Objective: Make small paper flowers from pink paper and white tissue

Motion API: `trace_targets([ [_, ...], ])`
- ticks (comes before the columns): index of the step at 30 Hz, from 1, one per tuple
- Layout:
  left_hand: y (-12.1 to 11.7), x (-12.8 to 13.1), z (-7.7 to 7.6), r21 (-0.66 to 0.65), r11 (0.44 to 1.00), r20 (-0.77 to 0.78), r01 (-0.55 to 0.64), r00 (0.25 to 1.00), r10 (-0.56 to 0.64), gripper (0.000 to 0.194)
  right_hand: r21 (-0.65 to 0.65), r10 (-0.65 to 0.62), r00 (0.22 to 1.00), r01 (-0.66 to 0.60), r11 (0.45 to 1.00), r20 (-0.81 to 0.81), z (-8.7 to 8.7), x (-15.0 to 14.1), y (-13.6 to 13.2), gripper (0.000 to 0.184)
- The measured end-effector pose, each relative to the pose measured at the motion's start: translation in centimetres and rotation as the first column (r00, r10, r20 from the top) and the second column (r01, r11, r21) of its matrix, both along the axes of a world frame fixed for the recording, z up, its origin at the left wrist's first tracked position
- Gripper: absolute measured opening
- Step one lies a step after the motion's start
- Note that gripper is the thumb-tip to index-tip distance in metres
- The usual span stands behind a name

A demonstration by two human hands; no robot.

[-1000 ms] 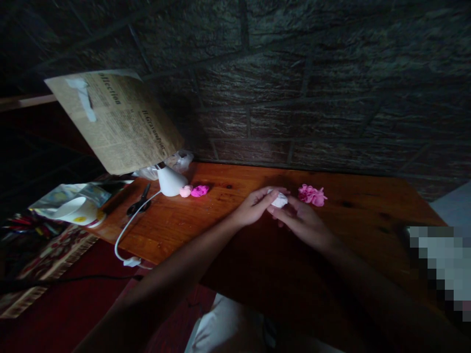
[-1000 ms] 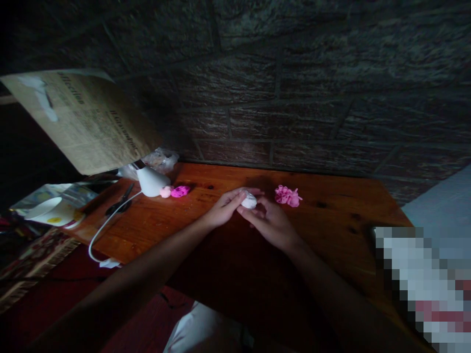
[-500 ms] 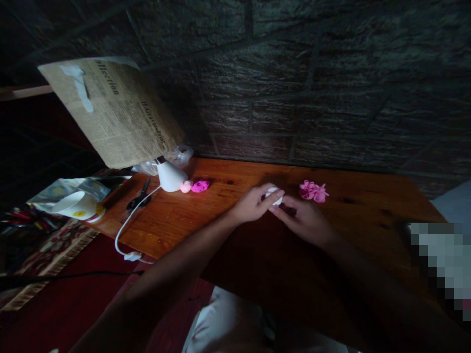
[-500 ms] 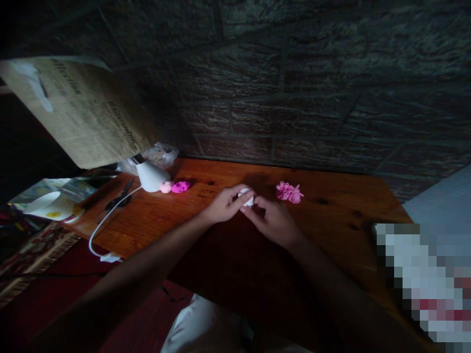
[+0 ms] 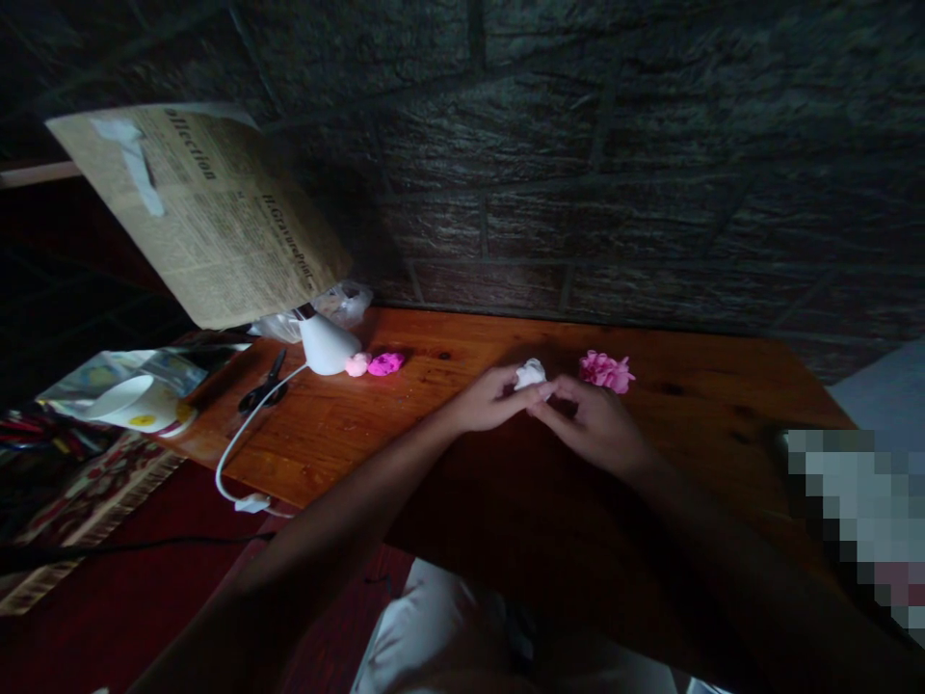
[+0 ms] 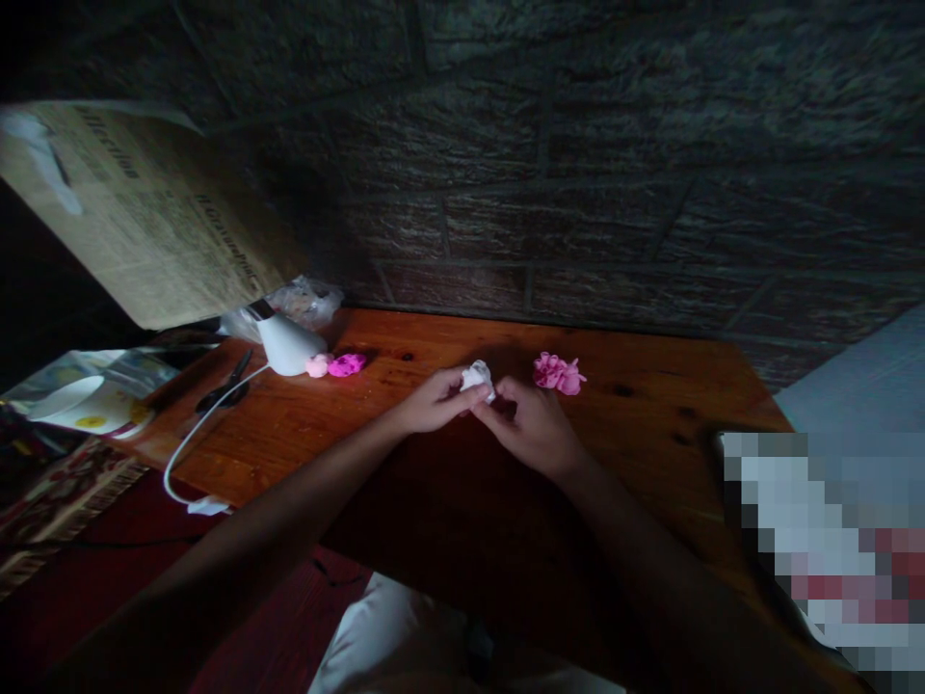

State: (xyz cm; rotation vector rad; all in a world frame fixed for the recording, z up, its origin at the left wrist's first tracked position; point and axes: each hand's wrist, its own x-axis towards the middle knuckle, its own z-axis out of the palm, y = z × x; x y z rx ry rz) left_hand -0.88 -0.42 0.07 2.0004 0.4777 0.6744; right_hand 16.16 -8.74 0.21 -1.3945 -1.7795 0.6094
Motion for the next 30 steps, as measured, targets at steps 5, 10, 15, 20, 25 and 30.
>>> trace_targets([
  [5,-0.1,-0.2,0.2,0.081,0.996,-0.075,0.033,0.997,-0.027,0.045,-0.106,0.136,0.982,-0.151,0.983,-0.132,0.4,0.5,-0.1,0.027],
  [10,0.0,-0.4,0.4,0.106,0.994,-0.023,-0.019,0.999,0.022,0.048,-0.185,0.22,0.947,-0.266,0.946,-0.234,1.2,1.0,-0.3,0.041],
  [15,-0.1,-0.7,0.1,0.208,0.976,-0.087,0.056,0.995,-0.038,0.04,-0.114,0.088,0.996,-0.089,0.99,-0.012,1.1,0.3,-0.3,0.064],
  [20,-0.6,-0.8,0.0,0.26,0.961,-0.148,0.1,0.987,-0.062,0.033,-0.104,0.105,0.99,-0.096,0.99,0.09,1.3,-0.2,-0.5,0.068],
  [25,-1.1,-0.9,0.6,0.149,0.979,-0.128,0.143,0.984,-0.124,0.036,-0.099,0.14,0.989,-0.134,0.986,0.055,1.8,-0.2,-0.8,0.064],
  [30,-1.4,-0.8,1.2,0.025,0.98,-0.041,0.198,0.98,-0.197,0.042,-0.152,0.12,0.992,-0.125,0.98,-0.045,1.9,-0.4,-0.9,0.066],
])
